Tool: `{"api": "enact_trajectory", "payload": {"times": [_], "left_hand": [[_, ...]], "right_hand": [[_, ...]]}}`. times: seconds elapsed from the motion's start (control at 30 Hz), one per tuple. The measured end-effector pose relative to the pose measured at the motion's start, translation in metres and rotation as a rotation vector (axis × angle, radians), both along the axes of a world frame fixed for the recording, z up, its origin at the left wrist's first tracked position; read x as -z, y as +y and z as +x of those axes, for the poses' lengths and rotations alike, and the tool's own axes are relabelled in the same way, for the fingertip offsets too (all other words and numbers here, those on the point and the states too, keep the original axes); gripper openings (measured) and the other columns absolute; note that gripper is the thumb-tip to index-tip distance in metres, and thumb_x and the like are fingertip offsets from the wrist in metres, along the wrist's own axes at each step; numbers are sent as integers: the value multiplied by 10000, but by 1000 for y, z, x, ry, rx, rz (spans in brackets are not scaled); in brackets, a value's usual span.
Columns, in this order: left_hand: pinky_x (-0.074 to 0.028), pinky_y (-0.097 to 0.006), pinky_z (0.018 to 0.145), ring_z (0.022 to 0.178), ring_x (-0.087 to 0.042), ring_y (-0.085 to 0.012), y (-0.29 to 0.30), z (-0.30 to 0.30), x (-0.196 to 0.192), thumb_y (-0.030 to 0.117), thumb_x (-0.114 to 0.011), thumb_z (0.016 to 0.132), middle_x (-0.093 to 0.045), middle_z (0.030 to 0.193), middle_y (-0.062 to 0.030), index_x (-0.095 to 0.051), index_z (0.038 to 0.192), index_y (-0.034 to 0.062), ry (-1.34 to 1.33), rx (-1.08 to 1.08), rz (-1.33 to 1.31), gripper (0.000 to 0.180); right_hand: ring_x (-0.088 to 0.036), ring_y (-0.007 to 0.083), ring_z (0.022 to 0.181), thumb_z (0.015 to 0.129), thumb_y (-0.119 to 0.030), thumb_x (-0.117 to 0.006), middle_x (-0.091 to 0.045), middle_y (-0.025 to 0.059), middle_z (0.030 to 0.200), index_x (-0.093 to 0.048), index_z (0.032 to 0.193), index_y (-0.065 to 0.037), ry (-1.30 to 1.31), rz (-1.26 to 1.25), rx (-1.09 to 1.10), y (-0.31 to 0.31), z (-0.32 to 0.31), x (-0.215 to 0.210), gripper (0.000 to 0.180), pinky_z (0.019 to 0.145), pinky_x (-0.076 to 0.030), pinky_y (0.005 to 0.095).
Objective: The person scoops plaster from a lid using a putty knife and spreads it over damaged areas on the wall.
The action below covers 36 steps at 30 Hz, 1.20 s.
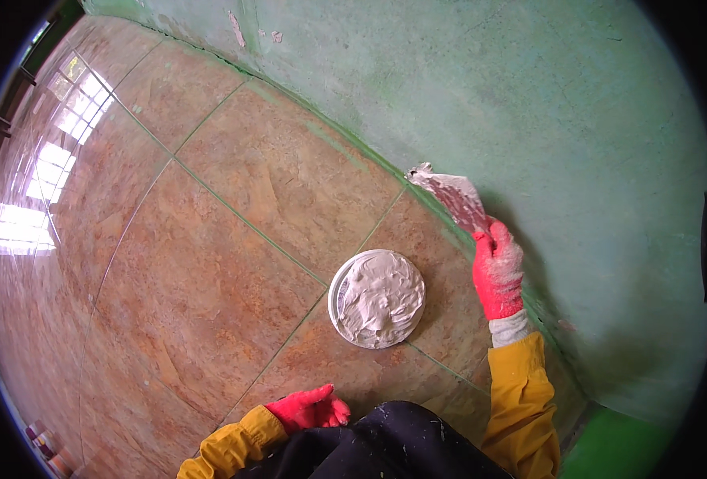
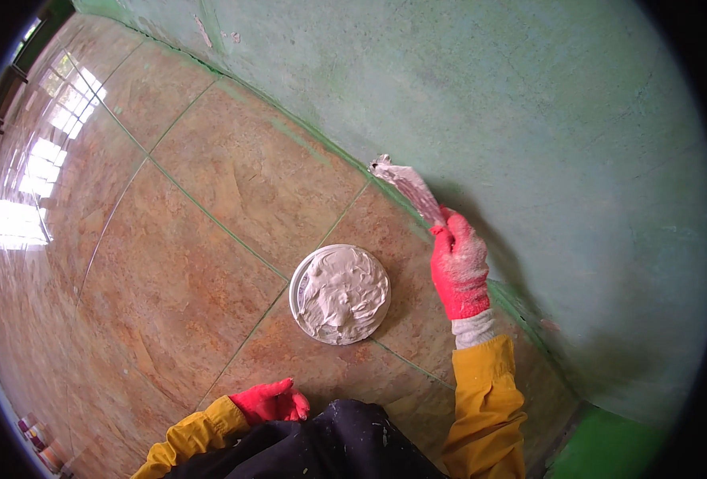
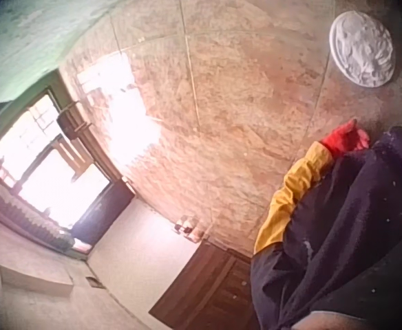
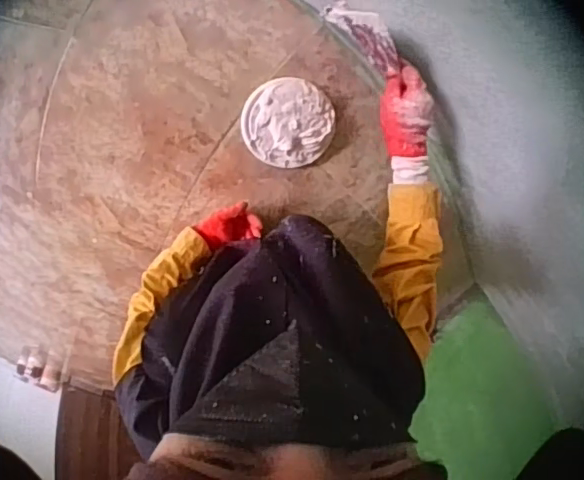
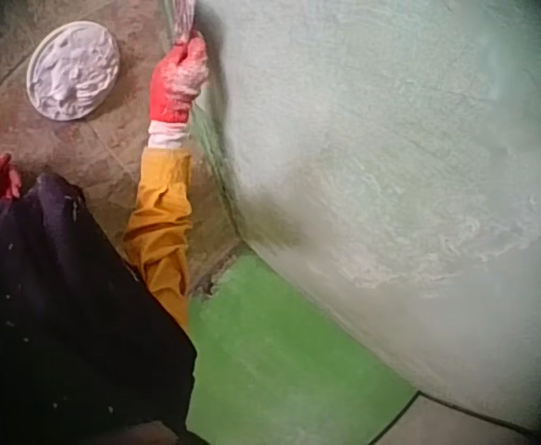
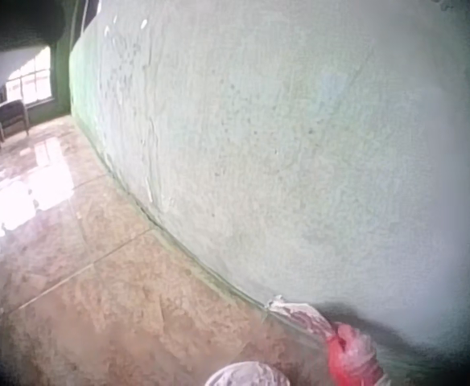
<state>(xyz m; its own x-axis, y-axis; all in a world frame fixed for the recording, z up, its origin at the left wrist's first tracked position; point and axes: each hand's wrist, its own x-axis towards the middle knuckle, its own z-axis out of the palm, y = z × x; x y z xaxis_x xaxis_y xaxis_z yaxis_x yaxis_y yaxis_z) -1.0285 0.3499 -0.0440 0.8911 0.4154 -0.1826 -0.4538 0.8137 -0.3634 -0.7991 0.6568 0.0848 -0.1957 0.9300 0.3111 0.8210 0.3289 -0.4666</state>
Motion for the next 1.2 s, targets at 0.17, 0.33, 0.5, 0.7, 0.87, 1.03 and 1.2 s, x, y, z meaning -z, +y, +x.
{"api": "enact_trajectory", "payload": {"times": [0.17, 0.33, 0.5, 0.7, 0.87, 1.03, 1.2], "left_hand": [[-464, -329, 815, 881, -605, -224, -15, -13, 17, 497, -406, 907, -626, 996, -146, -592, 1045, -22, 20, -14, -4, 568], [-467, -304, 784, 846, -606, -199, -28, -12, 29, 504, -401, 908, -629, 983, -135, -597, 1039, -18, 57, 6, 31, 572], [-467, -297, 766, 831, -604, -193, -48, -4, 33, 507, -401, 907, -630, 978, -131, -596, 1044, -16, 85, 13, 58, 574], [-466, -288, 732, 815, -601, -199, -73, 7, 30, 500, -393, 912, -626, 989, -137, -561, 1114, -16, 158, 22, 74, 578], [-463, -285, 709, 806, -598, -207, -87, 11, 22, 494, -398, 913, -622, 998, -138, -544, 1146, -15, 188, 18, 100, 579], [-469, -278, 665, 777, -595, -208, -89, 15, 12, 458, -418, 920, -629, 934, -130, -566, 1104, -24, 194, 20, 72, 537], [-465, -283, 688, 805, -597, -208, -104, 20, 21, 495, -400, 911, -628, 985, -132, -556, 1129, -19, 182, 6, 117, 580]], "right_hand": [[-598, 240, 681, 843, -69, -539, -618, 130, 773, -590, 984, -24, 23, -48, 44, -38, -5, 2, 156, 623, -462, 333], [-510, 64, 751, 863, -71, -565, -589, 6, 818, -554, 985, 6, 556, -414, 145, -99, 16, 6, 144, 686, -431, 238], [-515, 70, 783, 867, -62, -538, -589, 26, 862, -535, 972, -2, 518, -682, 124, -158, 35, -4, 121, 704, -431, 236], [-604, 163, 842, 834, -40, -556, -620, 122, 909, -516, 1038, 26, 215, -685, 71, -211, 31, -24, 218, 721, -471, 294], [-637, 252, 827, 820, -37, -563, -625, 170, 917, -487, 1108, -6, 132, -515, -21, -225, 35, -35, 299, 706, -492, 338], [-612, 374, 742, 806, -96, -586, -633, 156, 880, -449, 1212, -118, -248, -471, -231, -209, 19, -55, 429, 614, -494, 434], [-655, 264, 769, 824, -14, -520, -633, 145, 912, -454, 1201, -85, -432, -558, -270, -198, -13, -86, 389, 660, -496, 374]]}}
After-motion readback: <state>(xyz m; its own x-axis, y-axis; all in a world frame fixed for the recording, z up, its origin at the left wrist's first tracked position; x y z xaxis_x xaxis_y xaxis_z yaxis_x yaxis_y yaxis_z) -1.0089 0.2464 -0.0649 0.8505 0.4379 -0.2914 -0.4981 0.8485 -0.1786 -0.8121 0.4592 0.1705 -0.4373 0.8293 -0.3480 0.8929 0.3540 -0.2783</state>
